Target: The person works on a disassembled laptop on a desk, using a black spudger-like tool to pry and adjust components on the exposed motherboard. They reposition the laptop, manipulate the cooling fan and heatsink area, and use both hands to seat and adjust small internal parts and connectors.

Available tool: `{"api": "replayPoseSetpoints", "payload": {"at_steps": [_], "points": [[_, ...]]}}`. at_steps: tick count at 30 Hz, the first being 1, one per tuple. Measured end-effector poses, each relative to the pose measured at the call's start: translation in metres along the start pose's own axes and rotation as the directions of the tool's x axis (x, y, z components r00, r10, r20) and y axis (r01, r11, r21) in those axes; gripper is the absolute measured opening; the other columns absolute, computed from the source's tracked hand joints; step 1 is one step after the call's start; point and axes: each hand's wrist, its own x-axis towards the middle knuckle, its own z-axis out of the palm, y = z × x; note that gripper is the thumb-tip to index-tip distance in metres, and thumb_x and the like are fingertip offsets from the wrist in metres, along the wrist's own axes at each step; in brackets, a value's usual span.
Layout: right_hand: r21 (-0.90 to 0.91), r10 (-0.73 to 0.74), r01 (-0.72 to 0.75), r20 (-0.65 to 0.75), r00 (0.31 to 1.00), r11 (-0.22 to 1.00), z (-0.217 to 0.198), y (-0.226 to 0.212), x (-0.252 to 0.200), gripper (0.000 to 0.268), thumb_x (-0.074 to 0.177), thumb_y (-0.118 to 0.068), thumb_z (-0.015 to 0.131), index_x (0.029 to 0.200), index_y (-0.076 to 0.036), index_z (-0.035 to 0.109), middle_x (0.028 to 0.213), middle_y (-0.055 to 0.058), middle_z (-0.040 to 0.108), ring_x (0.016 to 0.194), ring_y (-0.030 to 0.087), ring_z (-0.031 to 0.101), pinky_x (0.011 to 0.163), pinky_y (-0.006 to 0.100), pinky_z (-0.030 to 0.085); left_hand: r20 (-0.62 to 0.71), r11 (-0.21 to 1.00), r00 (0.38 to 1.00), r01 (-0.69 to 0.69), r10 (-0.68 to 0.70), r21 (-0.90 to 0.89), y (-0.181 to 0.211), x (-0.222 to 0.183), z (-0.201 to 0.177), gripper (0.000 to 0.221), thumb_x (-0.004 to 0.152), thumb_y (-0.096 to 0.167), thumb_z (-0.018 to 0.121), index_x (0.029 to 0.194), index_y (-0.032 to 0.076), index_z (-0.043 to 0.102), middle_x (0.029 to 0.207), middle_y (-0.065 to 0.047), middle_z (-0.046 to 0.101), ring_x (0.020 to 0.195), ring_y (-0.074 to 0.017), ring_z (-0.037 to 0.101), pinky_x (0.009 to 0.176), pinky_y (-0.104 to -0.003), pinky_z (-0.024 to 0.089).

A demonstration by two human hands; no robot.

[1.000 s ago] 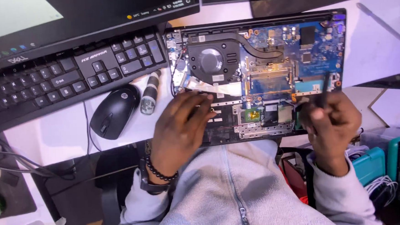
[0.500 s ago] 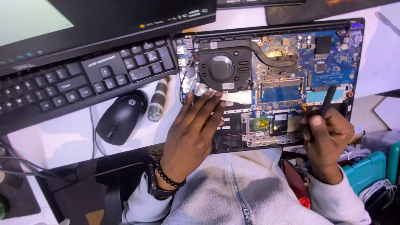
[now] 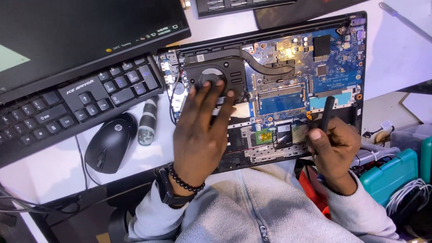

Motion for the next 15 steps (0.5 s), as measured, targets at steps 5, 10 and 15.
{"api": "replayPoseSetpoints", "payload": {"at_steps": [5,10,15], "points": [[-0.019,-0.009,0.009,0.007,1.0,1.0,-0.002,0.002,-0.001,0.042,0.103,-0.035,0.057,0.072,-0.007,0.051,0.054,0.001,0.048,0.047,0.01,0.043,0.048,0.025,0.033,-0.036,0.998,0.999,0.027,-0.025,0.052,-0.005,0.016,-0.005,0.033,0.101,0.02,0.077,0.127,0.001,0.069,0.132,-0.017,0.065,0.124,-0.0375,0.06,0.11,-0.053,0.051],[-0.026,0.011,-0.011,-0.016,1.0,1.0,-0.006,0.009,-0.005,0.04,0.101,-0.035,0.059,0.074,-0.006,0.054,0.056,0.001,0.051,0.049,0.01,0.045,0.051,0.026,0.035,0.025,0.997,0.999,0.035,-0.037,0.065,-0.012,0.022,-0.004,0.036,0.1,0.026,0.074,0.125,0.001,0.071,0.133,-0.018,0.066,0.126,-0.0399,0.058,0.099,-0.05,0.058],[0.019,-0.037,0.037,0.017,0.999,0.999,-0.007,0.018,-0.007,0.031,0.099,-0.031,0.063,0.083,-0.004,0.064,0.063,0.001,0.058,0.052,0.01,0.05,0.051,0.024,0.038,-0.012,0.977,0.986,-0.166,0.169,0.136,-0.016,0.023,-0.011,0.032,0.101,0.022,0.079,0.122,0.0,0.071,0.117,-0.015,0.072,0.112,-0.0317,0.066,0.104,-0.048,0.055]]}}
